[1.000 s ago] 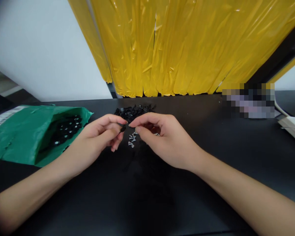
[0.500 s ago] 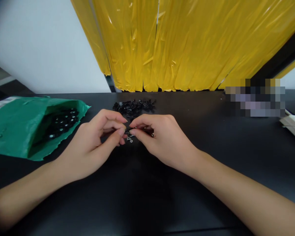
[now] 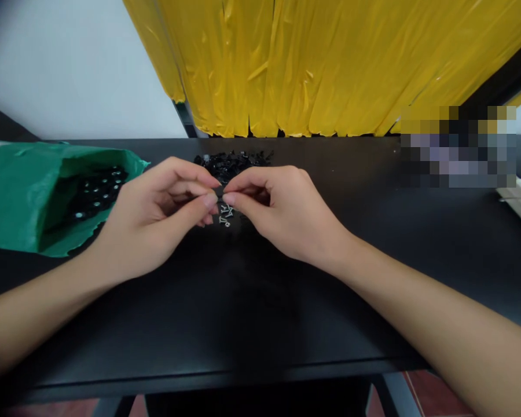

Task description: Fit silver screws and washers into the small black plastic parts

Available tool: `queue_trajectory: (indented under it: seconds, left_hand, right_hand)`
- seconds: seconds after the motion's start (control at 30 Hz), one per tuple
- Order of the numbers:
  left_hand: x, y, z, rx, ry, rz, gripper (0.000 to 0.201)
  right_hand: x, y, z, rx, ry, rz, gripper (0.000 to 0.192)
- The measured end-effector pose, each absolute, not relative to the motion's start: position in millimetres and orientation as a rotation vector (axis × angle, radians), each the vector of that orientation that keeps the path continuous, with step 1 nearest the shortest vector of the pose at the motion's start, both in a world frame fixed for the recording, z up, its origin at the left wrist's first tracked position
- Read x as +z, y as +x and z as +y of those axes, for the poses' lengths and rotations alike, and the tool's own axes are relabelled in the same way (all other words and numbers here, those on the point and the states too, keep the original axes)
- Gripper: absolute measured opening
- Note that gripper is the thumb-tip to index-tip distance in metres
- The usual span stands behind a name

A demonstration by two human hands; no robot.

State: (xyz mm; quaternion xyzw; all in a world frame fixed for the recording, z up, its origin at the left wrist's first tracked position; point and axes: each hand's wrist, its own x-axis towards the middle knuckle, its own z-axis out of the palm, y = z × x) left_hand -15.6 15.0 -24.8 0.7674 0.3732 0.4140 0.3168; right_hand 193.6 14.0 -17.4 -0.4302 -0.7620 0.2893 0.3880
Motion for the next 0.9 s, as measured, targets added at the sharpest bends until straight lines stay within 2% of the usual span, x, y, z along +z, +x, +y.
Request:
queue_trajectory:
  seconds: [0.3,0.7,0.9]
  left_hand:
    - [-21.8,-9.6,13.7,1.12,1.799,1.05,0.01]
    - [-22.3,-13.7,18.9,1.024,1.995,1.172,0.017]
    - [-17.5,-7.3,15.0,1.219,1.731,1.165,0.014]
  right_hand:
    - [-17.8,198.8,19.7,0.812,-1.089,-2.006,0.02]
    - [-16.8,196.8,15.2,0.739,-1.129,-2.006,0.023]
    - [-13.7,191.2,12.0,0.734,-1.1,-1.914,0.026]
